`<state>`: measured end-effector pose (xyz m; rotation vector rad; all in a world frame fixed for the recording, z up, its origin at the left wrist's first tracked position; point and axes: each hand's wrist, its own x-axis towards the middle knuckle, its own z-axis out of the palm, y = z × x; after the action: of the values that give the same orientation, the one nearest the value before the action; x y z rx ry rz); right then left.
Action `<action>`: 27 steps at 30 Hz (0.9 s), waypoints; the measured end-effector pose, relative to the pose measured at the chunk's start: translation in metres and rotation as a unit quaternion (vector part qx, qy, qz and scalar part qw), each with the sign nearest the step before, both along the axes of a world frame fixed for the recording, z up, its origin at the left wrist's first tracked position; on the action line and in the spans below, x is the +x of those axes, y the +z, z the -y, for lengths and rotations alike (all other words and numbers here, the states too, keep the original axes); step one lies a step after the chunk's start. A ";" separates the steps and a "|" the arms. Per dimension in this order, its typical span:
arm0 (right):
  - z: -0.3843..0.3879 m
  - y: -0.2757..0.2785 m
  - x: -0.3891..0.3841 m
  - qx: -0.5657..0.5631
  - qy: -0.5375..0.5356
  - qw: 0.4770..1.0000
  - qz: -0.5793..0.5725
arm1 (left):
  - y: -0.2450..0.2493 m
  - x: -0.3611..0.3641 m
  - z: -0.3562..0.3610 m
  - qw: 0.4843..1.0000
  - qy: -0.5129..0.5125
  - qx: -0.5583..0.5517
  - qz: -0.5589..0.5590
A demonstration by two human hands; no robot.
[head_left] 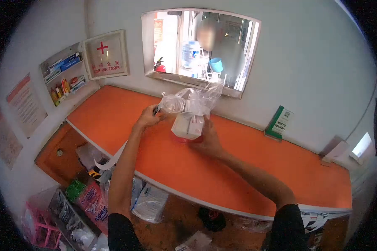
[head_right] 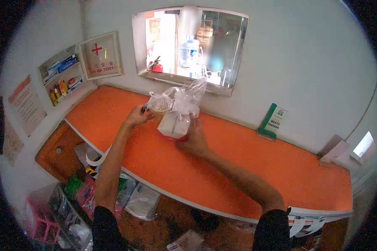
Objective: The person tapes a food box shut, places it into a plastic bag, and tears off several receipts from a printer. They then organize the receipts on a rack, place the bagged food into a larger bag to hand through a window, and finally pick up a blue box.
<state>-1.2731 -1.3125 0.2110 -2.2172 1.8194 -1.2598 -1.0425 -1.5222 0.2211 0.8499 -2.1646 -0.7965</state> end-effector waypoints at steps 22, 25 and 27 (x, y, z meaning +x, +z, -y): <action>0.055 -0.001 0.027 -0.016 -0.107 0.990 0.092 | -0.018 -0.013 0.042 0.991 0.020 0.053 -0.117; 0.052 -0.003 0.022 -0.044 -0.101 0.992 0.058 | -0.001 0.011 0.039 0.990 0.016 0.123 -0.074; 0.044 -0.001 0.020 -0.051 -0.076 0.991 0.096 | 0.036 0.037 0.016 0.991 0.052 0.112 -0.055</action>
<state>-1.2530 -1.3563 0.2098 -1.9543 1.9191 -1.5662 -1.0055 -1.5385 0.2571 0.9988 -1.9430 -1.0217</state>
